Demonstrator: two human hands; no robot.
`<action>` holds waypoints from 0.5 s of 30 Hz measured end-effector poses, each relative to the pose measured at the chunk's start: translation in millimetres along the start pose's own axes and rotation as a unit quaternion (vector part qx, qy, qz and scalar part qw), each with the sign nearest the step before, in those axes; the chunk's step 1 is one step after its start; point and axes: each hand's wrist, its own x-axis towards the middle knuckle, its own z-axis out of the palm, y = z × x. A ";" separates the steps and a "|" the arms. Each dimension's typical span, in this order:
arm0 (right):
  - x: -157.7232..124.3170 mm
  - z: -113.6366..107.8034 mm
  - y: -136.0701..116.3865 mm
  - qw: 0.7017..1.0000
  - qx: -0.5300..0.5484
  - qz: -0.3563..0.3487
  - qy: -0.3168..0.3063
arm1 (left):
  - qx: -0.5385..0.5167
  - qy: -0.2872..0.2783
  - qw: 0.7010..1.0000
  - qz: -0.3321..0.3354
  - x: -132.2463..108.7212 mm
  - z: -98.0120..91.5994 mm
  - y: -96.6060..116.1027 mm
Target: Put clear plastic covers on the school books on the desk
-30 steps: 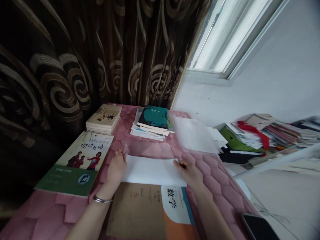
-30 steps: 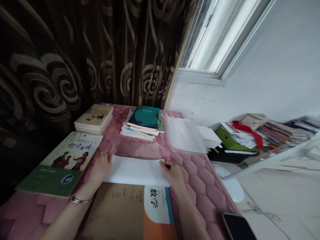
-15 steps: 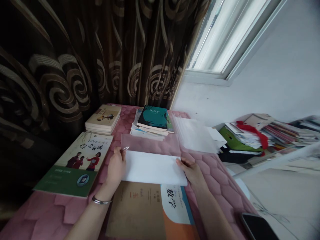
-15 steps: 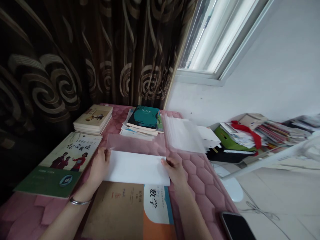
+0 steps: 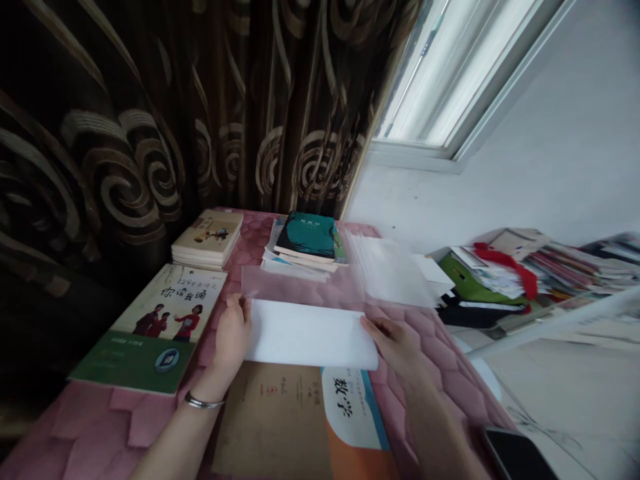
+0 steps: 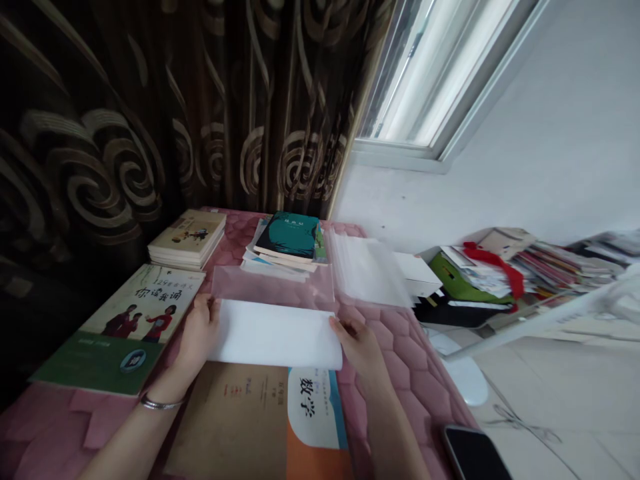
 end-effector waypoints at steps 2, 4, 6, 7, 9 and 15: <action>0.9 0.5 1.0 1.000 0.007 0.001 0.015 | -0.013 0.006 1.000 0.005 0.3 0.2 -1.1; 1.7 2.4 3.4 0.999 0.014 0.001 0.037 | -0.027 0.013 0.999 0.012 0.6 0.6 -2.9; 1.5 4.8 5.2 0.998 0.021 -0.004 0.051 | -0.040 0.018 0.999 0.017 0.9 0.7 -4.3; 1.1 5.9 5.6 0.998 0.025 -0.008 0.056 | -0.045 0.019 0.999 0.019 1.1 0.5 -4.7; 0.0 7.9 5.7 0.997 0.033 -0.015 0.063 | -0.054 0.016 0.998 0.024 1.4 -0.5 -4.5; 0.4 11.1 7.7 0.996 0.031 -0.030 0.075 | -0.076 0.002 0.996 0.039 2.1 -4.1 -3.3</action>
